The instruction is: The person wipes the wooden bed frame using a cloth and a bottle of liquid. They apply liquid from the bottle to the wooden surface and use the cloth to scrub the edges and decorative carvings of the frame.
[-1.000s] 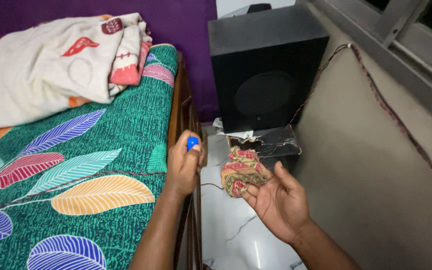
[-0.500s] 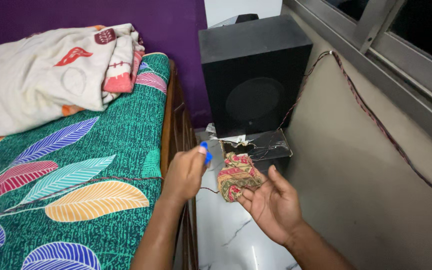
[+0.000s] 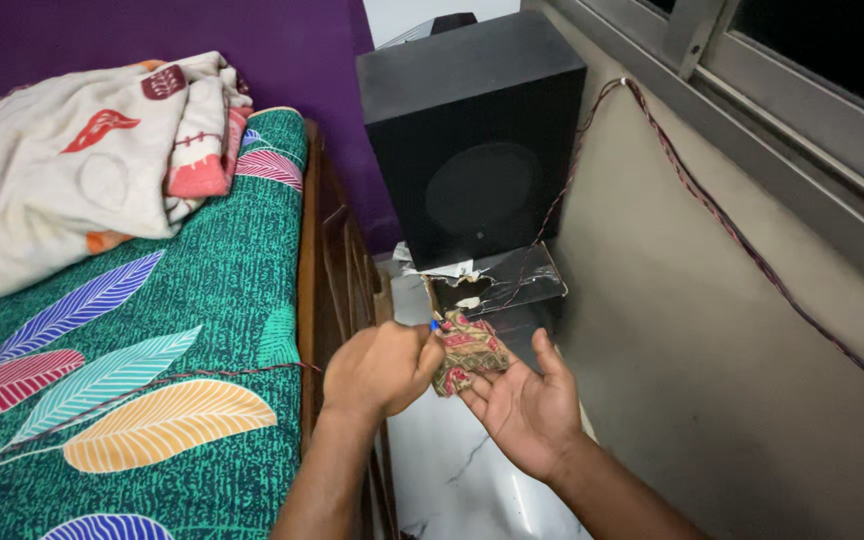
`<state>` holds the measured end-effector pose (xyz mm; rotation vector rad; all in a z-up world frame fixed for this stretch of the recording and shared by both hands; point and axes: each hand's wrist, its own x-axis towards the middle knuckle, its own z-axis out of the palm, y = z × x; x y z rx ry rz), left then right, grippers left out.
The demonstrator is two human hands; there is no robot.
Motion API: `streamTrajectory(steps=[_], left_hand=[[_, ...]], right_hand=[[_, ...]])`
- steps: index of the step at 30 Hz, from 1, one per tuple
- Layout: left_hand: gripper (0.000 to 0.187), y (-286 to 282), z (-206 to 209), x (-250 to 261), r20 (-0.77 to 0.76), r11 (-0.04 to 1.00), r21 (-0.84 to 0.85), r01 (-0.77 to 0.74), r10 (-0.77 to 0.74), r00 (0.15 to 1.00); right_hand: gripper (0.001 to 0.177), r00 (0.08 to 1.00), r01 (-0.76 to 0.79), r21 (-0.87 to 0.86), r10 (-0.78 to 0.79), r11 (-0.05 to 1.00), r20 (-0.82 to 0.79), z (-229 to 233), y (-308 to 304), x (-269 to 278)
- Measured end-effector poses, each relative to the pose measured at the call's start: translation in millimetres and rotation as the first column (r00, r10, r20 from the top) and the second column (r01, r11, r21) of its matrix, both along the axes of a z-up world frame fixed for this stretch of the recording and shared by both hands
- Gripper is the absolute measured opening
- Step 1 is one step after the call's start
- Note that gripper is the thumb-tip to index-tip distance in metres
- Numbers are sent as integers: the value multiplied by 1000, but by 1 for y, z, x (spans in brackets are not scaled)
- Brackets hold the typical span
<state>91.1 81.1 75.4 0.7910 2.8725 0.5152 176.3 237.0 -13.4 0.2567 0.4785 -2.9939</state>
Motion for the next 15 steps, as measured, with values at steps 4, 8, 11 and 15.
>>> streamTrajectory(steps=[4, 8, 11, 15], left_hand=[[41, 7, -4, 1, 46, 997, -70, -12, 15, 999], [44, 13, -9, 3, 58, 994, -110, 13, -7, 998], [44, 15, -9, 2, 59, 992, -126, 22, -15, 998], [42, 16, -10, 2, 94, 990, -141, 13, 0, 996]], right_hand=[[84, 998, -2, -5, 2, 1000, 61, -6, 4, 1], [87, 999, -16, -47, 18, 999, 41, -14, 8, 3], [87, 1000, -25, -75, 26, 997, 9, -19, 9, 4], [86, 999, -16, -69, 20, 997, 51, -20, 10, 5]])
